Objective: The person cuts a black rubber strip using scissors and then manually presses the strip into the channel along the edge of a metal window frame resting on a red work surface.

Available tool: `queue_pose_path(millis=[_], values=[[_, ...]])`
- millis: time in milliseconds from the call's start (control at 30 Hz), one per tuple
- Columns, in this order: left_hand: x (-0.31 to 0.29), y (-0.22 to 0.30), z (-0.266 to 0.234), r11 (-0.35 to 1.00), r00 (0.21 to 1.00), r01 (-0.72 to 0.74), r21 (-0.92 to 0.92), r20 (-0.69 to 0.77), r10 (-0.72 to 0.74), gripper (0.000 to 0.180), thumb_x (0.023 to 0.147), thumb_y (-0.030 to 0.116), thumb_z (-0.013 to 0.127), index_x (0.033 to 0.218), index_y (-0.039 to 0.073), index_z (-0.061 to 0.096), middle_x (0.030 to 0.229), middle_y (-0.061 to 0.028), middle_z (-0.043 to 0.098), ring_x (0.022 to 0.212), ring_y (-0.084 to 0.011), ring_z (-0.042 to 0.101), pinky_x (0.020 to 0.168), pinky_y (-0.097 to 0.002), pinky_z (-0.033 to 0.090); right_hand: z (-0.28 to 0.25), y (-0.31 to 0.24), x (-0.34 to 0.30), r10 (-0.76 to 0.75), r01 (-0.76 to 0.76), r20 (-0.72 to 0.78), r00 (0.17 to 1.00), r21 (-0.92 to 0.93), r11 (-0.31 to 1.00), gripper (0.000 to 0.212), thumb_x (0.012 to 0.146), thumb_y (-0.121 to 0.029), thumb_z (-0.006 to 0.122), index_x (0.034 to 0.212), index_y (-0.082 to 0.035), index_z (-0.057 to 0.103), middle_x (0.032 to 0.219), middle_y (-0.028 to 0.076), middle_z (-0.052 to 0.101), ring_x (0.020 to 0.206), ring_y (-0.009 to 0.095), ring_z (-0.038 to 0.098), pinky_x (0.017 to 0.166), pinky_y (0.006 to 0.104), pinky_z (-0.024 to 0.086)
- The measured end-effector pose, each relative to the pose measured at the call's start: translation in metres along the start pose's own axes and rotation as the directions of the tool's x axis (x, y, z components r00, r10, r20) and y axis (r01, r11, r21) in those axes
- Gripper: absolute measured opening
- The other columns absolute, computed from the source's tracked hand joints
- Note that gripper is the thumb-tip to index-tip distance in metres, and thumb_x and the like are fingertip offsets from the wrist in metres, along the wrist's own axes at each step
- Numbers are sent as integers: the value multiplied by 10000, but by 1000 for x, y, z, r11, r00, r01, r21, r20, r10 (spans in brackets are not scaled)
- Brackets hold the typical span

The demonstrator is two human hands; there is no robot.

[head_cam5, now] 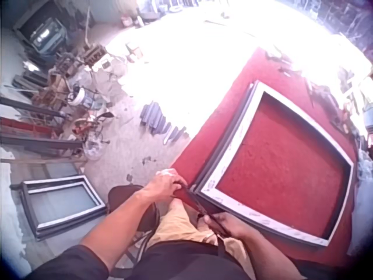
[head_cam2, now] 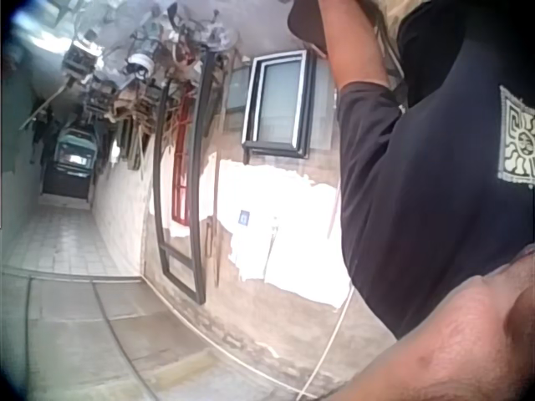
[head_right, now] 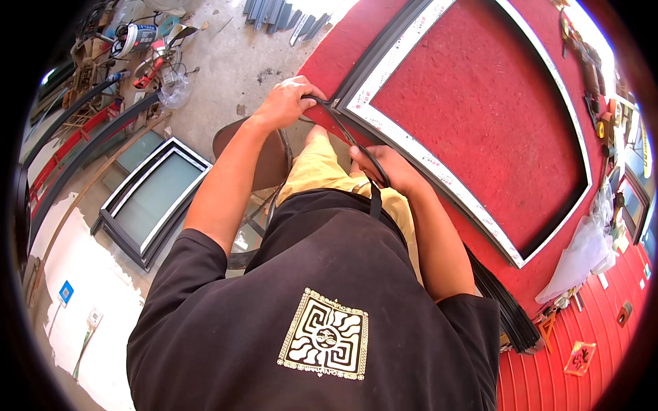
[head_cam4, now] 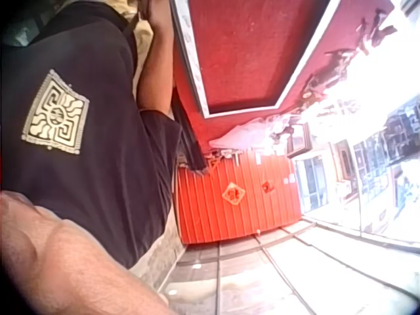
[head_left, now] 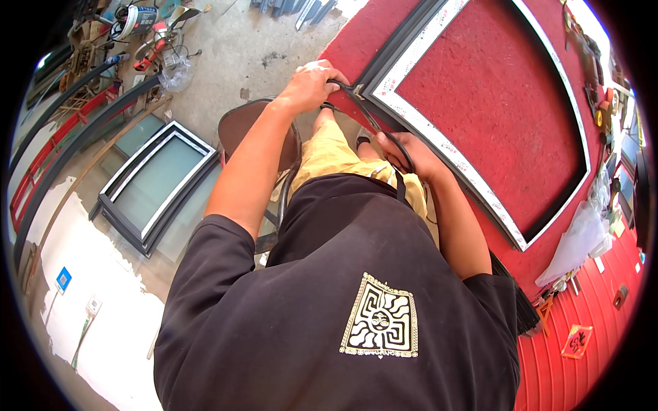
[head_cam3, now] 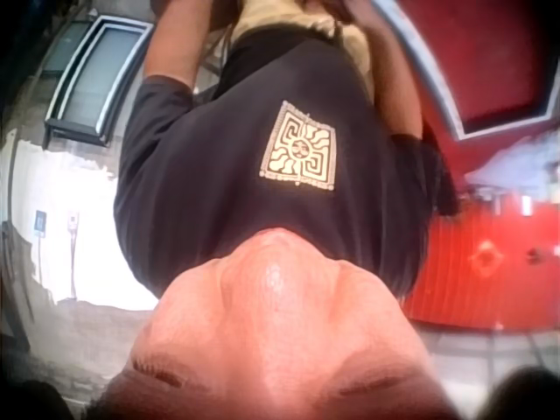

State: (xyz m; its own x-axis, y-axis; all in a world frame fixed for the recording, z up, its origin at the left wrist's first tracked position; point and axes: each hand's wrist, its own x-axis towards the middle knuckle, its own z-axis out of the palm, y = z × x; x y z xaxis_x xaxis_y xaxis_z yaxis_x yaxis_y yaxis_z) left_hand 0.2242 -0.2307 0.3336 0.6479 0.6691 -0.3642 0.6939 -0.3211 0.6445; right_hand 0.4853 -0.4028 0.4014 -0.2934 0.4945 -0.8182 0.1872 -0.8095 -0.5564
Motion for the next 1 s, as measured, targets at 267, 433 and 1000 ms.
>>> queue_pose_path(millis=[267,433,1000], values=[[-1,-3,1,984,1000,-6,-179,-10,5,234,968,171,813,1201,192,824,1165,-44,783,1185,-269,731,1128,-452,509,-4,14,-22,-14,13,33,999,34,999,652,1110,-683,590,816,-101,577,625,-36,463,545,93,455,530,281,350],[-10,4,9,991,995,-37,-127,-101,24,234,899,182,876,1121,177,803,1071,-16,800,1088,-254,765,993,-456,538,-3,5,-45,-93,93,-9,996,56,994,672,1068,-731,633,874,-87,633,652,-36,498,548,78,468,533,268,361],[-25,27,33,996,907,-84,-17,-415,69,116,946,187,793,996,83,780,969,-111,762,936,-351,755,844,-478,588,-2,-9,-34,-199,266,-353,914,152,952,579,1147,-606,553,929,-75,627,659,-5,512,556,121,497,541,294,345]])
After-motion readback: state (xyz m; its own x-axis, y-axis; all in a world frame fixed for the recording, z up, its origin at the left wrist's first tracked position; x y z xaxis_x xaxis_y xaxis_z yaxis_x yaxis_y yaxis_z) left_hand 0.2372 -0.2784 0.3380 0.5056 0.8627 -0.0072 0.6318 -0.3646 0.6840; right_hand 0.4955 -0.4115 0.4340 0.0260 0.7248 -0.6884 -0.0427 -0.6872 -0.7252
